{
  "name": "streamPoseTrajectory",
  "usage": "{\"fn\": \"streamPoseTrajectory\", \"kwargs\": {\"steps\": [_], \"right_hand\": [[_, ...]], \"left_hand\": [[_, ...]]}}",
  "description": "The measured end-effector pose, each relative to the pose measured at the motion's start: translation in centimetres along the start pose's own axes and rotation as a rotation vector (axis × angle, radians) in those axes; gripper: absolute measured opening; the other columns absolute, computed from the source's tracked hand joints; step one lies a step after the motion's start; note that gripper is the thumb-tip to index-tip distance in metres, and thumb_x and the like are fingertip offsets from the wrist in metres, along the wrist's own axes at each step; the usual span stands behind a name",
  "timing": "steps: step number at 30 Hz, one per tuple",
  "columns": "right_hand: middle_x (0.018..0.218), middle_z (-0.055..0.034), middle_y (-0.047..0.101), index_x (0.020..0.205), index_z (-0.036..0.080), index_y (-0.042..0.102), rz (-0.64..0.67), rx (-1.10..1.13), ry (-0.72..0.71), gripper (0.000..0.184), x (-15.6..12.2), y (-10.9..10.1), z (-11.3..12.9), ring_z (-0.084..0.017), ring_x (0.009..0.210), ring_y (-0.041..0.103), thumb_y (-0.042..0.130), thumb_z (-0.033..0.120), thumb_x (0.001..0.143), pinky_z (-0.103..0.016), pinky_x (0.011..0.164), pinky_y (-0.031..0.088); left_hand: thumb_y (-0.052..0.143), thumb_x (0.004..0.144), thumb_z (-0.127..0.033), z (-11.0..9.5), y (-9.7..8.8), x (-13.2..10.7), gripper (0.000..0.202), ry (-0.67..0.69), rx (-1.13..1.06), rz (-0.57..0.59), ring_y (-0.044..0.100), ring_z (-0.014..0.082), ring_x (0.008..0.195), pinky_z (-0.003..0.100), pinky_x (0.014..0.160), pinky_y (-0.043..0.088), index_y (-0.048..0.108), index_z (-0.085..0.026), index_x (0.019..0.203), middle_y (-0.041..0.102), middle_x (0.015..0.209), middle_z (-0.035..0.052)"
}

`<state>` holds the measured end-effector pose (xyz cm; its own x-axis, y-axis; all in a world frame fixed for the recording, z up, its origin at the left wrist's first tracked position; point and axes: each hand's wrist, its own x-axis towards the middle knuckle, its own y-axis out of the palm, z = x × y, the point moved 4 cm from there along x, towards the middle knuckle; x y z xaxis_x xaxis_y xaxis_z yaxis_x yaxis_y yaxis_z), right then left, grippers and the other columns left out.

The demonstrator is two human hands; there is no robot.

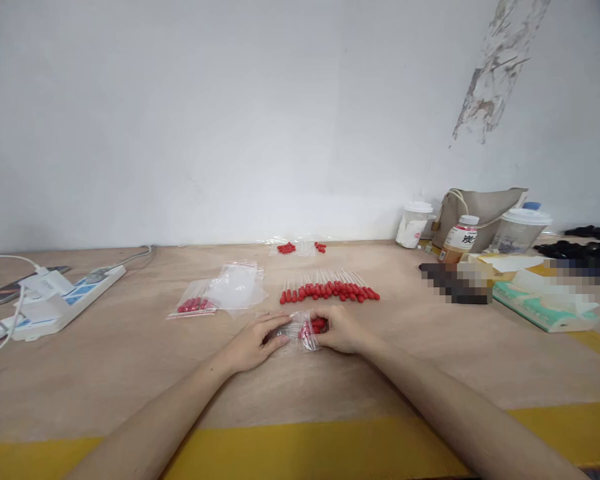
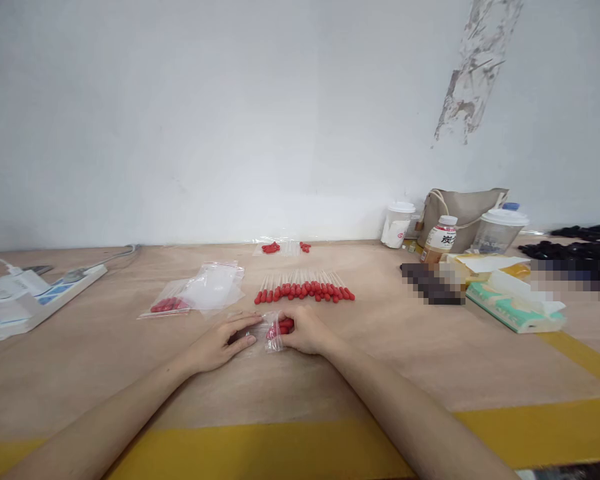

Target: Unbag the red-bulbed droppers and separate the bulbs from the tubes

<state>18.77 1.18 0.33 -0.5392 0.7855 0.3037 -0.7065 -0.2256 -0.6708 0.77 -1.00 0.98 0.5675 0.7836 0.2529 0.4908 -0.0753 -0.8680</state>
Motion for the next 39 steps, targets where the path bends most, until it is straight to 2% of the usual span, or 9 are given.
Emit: {"fn": "streamPoseTrajectory", "kwargs": {"steps": [3,9,14,17,22,26,31,36,39], "right_hand": [[0.069,0.0015,0.062,0.077,0.015,0.062,-0.005,0.137,0.075,0.017,0.1,0.1,-0.6,-0.010,0.064,0.055,0.063,0.017,0.060,-0.020,0.057,0.041],[0.066,0.0007,0.061,0.085,0.015,0.056,0.002,0.747,0.508,0.037,-0.6,-1.3,-2.6,-0.012,0.062,0.060,0.074,0.016,0.053,-0.027,0.061,0.052],[0.071,-0.0027,0.062,0.079,0.014,0.051,-0.036,0.922,0.606,0.027,-1.0,-2.1,-3.1,-0.009,0.059,0.060,0.071,0.023,0.063,-0.021,0.055,0.052],[0.067,-0.0012,0.060,0.076,0.015,0.049,-0.148,0.989,0.645,0.019,-0.9,-2.2,-3.6,-0.010,0.061,0.061,0.066,0.021,0.069,-0.021,0.056,0.052],[0.063,-0.0008,0.060,0.068,0.014,0.050,-0.151,0.950,0.635,0.017,-0.8,-2.4,-3.7,-0.009,0.059,0.060,0.067,0.014,0.066,-0.020,0.057,0.052],[0.066,-0.0009,0.062,0.071,0.015,0.052,-0.131,0.977,0.576,0.019,-0.8,-2.8,-3.3,-0.010,0.061,0.061,0.070,0.016,0.063,-0.020,0.058,0.052],[0.067,-0.0020,0.063,0.070,0.014,0.055,-0.117,0.944,0.468,0.020,-0.8,-5.4,-2.7,-0.010,0.063,0.061,0.072,0.019,0.060,-0.018,0.057,0.051],[0.068,-0.0004,0.064,0.071,0.016,0.056,-0.379,0.920,0.376,0.023,-0.3,-9.3,-2.6,-0.011,0.066,0.062,0.074,0.023,0.057,-0.020,0.061,0.051],[0.073,-0.0015,0.064,0.077,0.017,0.058,-0.503,0.823,0.233,0.024,1.3,-9.4,-2.3,-0.013,0.073,0.062,0.072,0.026,0.059,-0.025,0.067,0.051]], "left_hand": [[0.042,0.084,-0.040,0.0,-0.1,0.0,0.040,-0.009,0.005,0.006,0.043,0.0184,0.115,0.035,0.099,0.033,0.047,-0.025,0.121,0.050,0.123,0.0025],[0.041,0.084,-0.041,0.1,-0.6,-0.2,0.040,-0.005,0.040,0.015,0.041,0.0186,0.116,0.036,0.099,0.032,0.047,-0.025,0.121,0.049,0.125,0.0031],[0.036,0.086,-0.042,0.4,-0.8,-0.6,0.040,-0.022,0.188,0.029,0.041,0.0189,0.116,0.035,0.097,0.033,0.048,-0.024,0.119,0.046,0.127,0.0046],[0.039,0.083,-0.045,-0.5,-1.5,-0.9,0.038,-0.011,0.346,0.008,0.051,0.0209,0.104,0.040,0.095,0.031,0.056,-0.023,0.109,0.057,0.112,0.0059],[0.044,0.077,-0.052,-1.8,-2.6,-1.1,0.038,0.006,0.486,-0.026,0.057,0.0204,0.076,0.046,0.090,0.032,0.062,-0.019,0.072,0.061,0.071,0.0040],[0.042,0.082,-0.042,-1.6,-2.1,-0.7,0.032,0.058,0.317,-0.093,0.054,0.0200,0.097,0.036,0.089,0.038,0.059,-0.020,0.096,0.060,0.103,0.0066],[0.036,0.088,-0.037,-1.3,-0.5,-0.2,0.042,0.202,0.164,0.116,0.026,0.0174,0.127,0.035,0.104,0.025,0.036,-0.028,0.128,0.032,0.137,0.0005],[0.026,0.090,-0.041,-0.8,-0.1,-0.4,0.044,0.159,0.219,0.269,0.019,0.0184,0.130,0.042,0.105,0.016,0.024,-0.034,0.133,0.022,0.141,-0.0021],[0.025,0.090,-0.042,-1.0,-0.4,-0.6,0.044,0.123,0.306,0.249,0.022,0.0201,0.129,0.047,0.104,0.013,0.024,-0.034,0.133,0.027,0.140,-0.0002]]}}
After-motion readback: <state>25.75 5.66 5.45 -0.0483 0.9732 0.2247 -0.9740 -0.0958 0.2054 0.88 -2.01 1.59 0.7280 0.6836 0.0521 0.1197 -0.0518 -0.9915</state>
